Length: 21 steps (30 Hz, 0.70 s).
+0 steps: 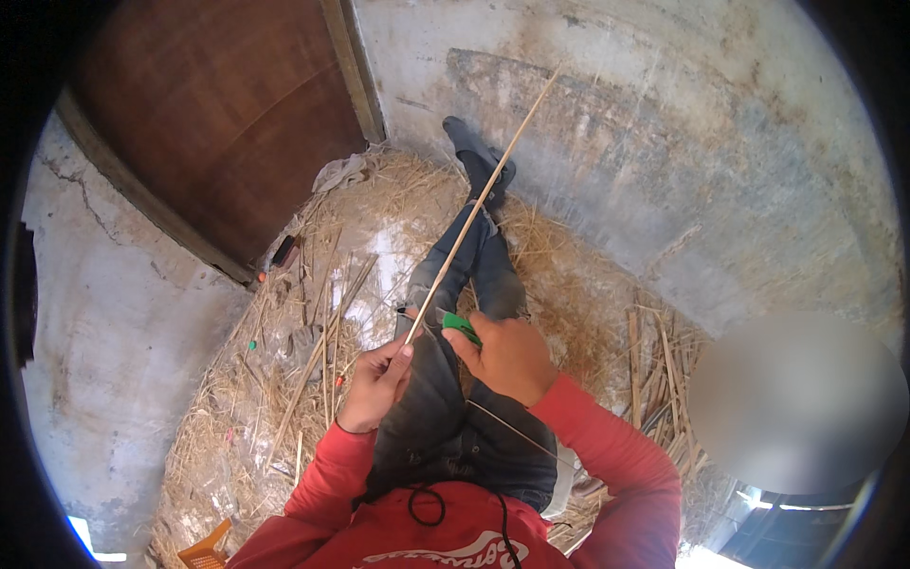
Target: The person scrapes a bamboo stick with a utility knife and trims another piece of wood with a larger blade. They handle the bamboo sticks one at a time while sitting on the ground.
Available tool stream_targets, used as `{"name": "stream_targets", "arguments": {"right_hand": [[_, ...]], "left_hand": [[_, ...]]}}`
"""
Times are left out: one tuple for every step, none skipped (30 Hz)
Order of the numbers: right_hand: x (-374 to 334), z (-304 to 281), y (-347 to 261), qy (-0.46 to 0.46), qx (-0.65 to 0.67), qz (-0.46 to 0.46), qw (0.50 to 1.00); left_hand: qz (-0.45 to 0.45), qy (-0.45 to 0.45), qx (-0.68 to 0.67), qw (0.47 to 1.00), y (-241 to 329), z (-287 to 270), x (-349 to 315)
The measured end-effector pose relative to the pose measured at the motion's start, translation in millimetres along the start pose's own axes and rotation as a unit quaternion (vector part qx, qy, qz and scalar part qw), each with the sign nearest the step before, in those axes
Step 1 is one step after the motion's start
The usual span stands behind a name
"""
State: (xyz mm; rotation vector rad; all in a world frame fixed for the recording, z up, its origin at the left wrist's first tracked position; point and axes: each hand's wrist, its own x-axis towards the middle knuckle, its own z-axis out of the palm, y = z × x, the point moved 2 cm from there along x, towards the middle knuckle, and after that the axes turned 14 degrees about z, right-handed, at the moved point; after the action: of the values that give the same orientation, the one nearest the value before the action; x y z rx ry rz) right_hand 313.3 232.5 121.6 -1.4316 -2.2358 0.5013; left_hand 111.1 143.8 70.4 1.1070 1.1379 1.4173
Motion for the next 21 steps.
{"name": "stream_targets", "arguments": {"right_hand": [[-0.2, 2.7, -1.5, -0.009, 0.003, -0.004, 1.000], [0.4, 6.8, -1.6, -0.017, 0.006, -0.008, 1.000], [1.1, 11.0, -0.7, -0.025, 0.009, -0.012, 1.000], [3.2, 13.6, 1.1, -0.007, 0.012, -0.002, 1.000], [5.7, 16.9, 3.7, 0.011, 0.015, 0.008, 1.000], [9.0, 20.2, 6.9, 0.029, 0.018, 0.017, 0.999], [18.0, 21.4, 17.8, 0.038, 0.030, 0.038, 0.998], [31.3, 18.4, 34.1, 0.048, 0.041, 0.057, 0.996], [37.9, 15.1, 44.8, 0.057, 0.052, 0.076, 0.994], [36.2, 10.9, 42.8, 0.049, 0.022, 0.062, 0.997], [28.7, 7.9, 33.6, 0.026, 0.009, 0.053, 0.998], [17.8, 6.3, 20.2, 0.003, -0.004, 0.045, 0.999], [10.1, 6.3, 13.7, -0.019, -0.017, 0.039, 0.999], [8.7, 9.1, 15.2, -0.020, -0.022, 0.032, 0.999], [8.2, 14.3, 18.3, -0.022, -0.027, 0.025, 0.999], [8.1, 18.0, 21.0, -0.022, -0.033, 0.019, 0.999], [17.7, 13.1, 28.5, 0.015, -0.006, 0.043, 0.999], [35.4, 1.8, 42.1, 0.052, 0.021, 0.067, 0.996], [47.9, -7.4, 54.7, 0.089, 0.048, 0.092, 0.991], [53.7, -11.3, 63.7, 0.088, 0.029, 0.094, 0.991], [58.3, -13.8, 72.1, 0.087, 0.010, 0.096, 0.992]], "left_hand": [[0.007, 0.001, 0.014, 1.000, -2.0, 0.7, -0.4], [0.013, 0.002, 0.029, 0.999, -4.0, 1.5, -1.0], [0.020, 0.003, 0.043, 0.999, -5.9, 2.5, -1.8], [0.029, 0.006, 0.057, 0.998, -7.7, 4.4, -2.3], [0.038, 0.010, 0.071, 0.997, -10.1, 7.3, -4.4], [0.047, 0.013, 0.084, 0.995, -11.2, 8.7, -7.2], [0.042, 0.003, 0.118, 0.992, -11.6, 7.6, -11.7], [0.038, -0.007, 0.151, 0.988, -11.5, 5.8, -17.1], [0.034, -0.017, 0.184, 0.982, -11.9, 5.0, -21.2], [0.057, -0.011, 0.175, 0.983, -13.2, 4.4, -23.9], [0.079, -0.005, 0.167, 0.983, -15.0, 4.0, -26.3], [0.101, 0.000, 0.158, 0.982, -15.5, 3.7, -27.1], [0.106, 0.002, 0.157, 0.982, -15.4, 4.9, -26.0], [0.111, 0.003, 0.155, 0.982, -15.0, 6.6, -23.7], [0.117, 0.005, 0.154, 0.981, -14.9, 7.7, -22.7], [0.110, -0.003, 0.158, 0.981, -16.1, 7.2, -23.2], [0.103, -0.007, 0.165, 0.981, -17.4, 4.6, -26.1], [0.093, -0.013, 0.172, 0.981, -16.4, 2.5, -29.9], [0.083, -0.019, 0.179, 0.980, -15.7, 0.5, -33.5], [0.072, -0.025, 0.186, 0.980, -10.4, 1.2, -37.7], [0.061, -0.031, 0.193, 0.979, -8.2, 0.9, -41.3]]}}
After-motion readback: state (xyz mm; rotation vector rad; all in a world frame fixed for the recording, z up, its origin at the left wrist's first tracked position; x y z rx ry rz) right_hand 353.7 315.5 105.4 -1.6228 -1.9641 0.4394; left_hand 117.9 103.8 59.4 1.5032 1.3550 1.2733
